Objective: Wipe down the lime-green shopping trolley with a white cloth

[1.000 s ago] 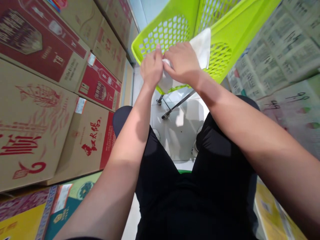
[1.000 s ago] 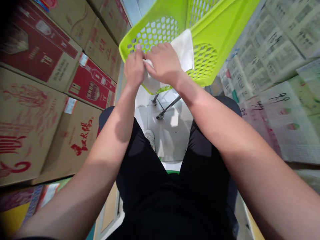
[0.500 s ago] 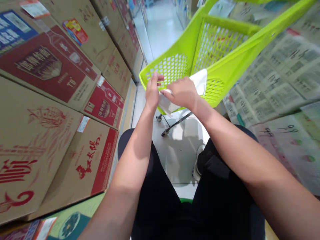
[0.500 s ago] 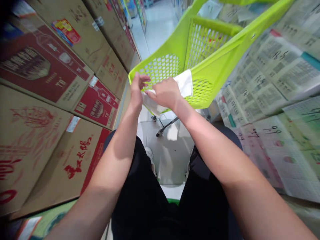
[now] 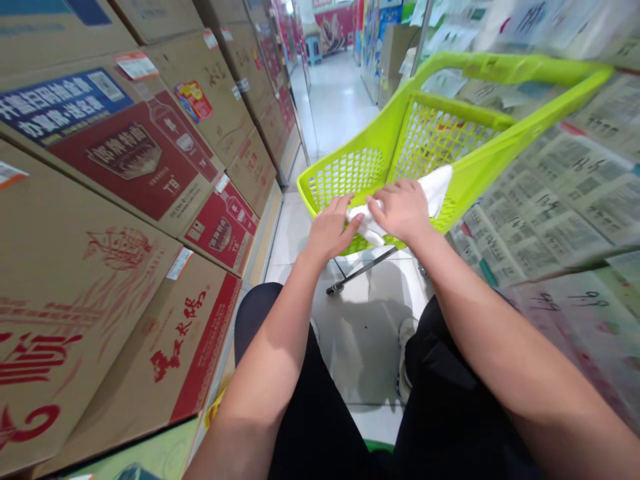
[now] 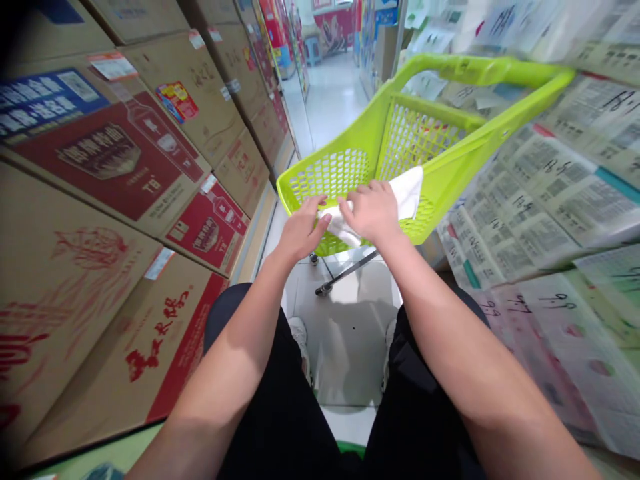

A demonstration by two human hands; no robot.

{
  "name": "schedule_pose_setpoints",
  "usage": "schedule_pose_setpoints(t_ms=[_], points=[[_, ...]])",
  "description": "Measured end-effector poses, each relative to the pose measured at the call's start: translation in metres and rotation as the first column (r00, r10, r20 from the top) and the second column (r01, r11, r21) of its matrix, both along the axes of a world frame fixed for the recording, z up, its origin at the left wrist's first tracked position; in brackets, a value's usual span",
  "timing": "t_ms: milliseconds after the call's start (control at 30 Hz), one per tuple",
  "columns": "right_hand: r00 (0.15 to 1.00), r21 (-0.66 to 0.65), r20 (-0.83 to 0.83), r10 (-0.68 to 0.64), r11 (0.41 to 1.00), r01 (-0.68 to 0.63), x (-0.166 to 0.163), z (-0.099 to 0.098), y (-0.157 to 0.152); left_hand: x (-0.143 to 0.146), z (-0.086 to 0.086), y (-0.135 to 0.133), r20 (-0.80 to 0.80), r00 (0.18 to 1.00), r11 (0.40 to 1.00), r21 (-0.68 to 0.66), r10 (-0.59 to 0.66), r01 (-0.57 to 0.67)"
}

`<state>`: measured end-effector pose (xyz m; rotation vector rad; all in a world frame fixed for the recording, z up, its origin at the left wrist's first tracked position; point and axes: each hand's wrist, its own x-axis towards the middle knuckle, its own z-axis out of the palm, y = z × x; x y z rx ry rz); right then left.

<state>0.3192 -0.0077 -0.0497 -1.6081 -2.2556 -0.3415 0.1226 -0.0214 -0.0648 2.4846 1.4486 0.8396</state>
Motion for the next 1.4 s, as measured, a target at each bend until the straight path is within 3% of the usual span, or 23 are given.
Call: schedule_pose_setpoints(t_ms=[67, 133, 200, 367, 433, 500, 600, 667, 733, 800, 867, 933, 1200, 1267, 1400], points=[[0.988, -0.023, 0.021, 0.155, 0.988, -0.155, -0.021, -0.001, -0.014, -0.003, 0.001, -0.001, 0.001, 1.0, 1.0, 0.013, 0.002, -0.002], [0.974, -0.022, 0.025, 0.224, 0.975, -0.223, -0.031, -0.002, -0.02, -0.006, 0.001, -0.001, -0.007, 1.0, 1.0, 0.016, 0.016, -0.016], [0.984, -0.009, 0.015, 0.176, 0.984, -0.175, -0.022, -0.002, -0.016, -0.01, 0.001, -0.001, -0.031, 0.999, 1.0, -0.001, 0.013, -0.013], [0.995, 0.095, -0.063, -0.084, 0.991, 0.09, 0.03, -0.001, 0.01, -0.014, 0.001, -0.001, -0.121, 0.992, 0.999, -0.035, -0.02, 0.016], [0.993, 0.113, -0.057, -0.103, 0.988, 0.109, 0.029, -0.001, 0.007, -0.012, 0.001, -0.002, -0.109, 0.994, 0.999, -0.033, -0.013, 0.009], [0.999, 0.096, -0.025, -0.038, 0.995, 0.04, 0.011, -0.002, -0.005, -0.01, 0.0, -0.002, -0.065, 0.998, 1.0, -0.03, 0.004, -0.006], [0.986, 0.054, -0.004, 0.166, 0.985, -0.166, -0.023, -0.003, -0.027, -0.009, 0.001, -0.002, -0.023, 0.999, 0.999, -0.02, 0.037, -0.038], [0.972, 0.036, -0.008, 0.237, 0.971, -0.236, -0.03, -0.002, -0.032, -0.009, 0.003, -0.002, -0.04, 0.998, 0.999, -0.022, 0.041, -0.042], [0.983, 0.033, -0.012, 0.184, 0.983, -0.183, -0.018, 0.0, -0.025, -0.01, 0.004, -0.003, -0.089, 0.996, 0.999, -0.035, 0.028, -0.031], [0.999, 0.054, -0.023, 0.047, 0.998, -0.046, 0.006, 0.002, -0.012, -0.01, 0.005, -0.003, -0.158, 0.987, 0.998, -0.051, 0.015, -0.024], [0.995, 0.09, -0.049, -0.085, 0.992, 0.089, 0.027, 0.003, -0.001, -0.007, 0.006, -0.004, -0.216, 0.976, 0.998, -0.054, 0.019, -0.032], [0.988, 0.117, -0.068, -0.137, 0.983, 0.144, 0.032, 0.001, 0.002, -0.003, 0.006, -0.005, -0.238, 0.971, 0.998, -0.041, 0.032, -0.043], [0.978, 0.129, -0.09, 0.191, 0.975, -0.179, -0.031, -0.016, -0.028, 0.004, 0.007, -0.008, -0.181, 0.98, 0.997, 0.02, 0.08, -0.078], [0.981, 0.132, -0.081, 0.178, 0.977, -0.166, -0.023, -0.014, -0.022, 0.003, 0.008, -0.008, -0.201, 0.977, 0.997, 0.017, 0.073, -0.071], [0.992, 0.156, -0.122, 0.028, 0.988, -0.008, 0.011, -0.011, -0.003, 0.004, 0.009, -0.009, -0.257, 0.965, 0.998, -0.001, 0.053, -0.055]])
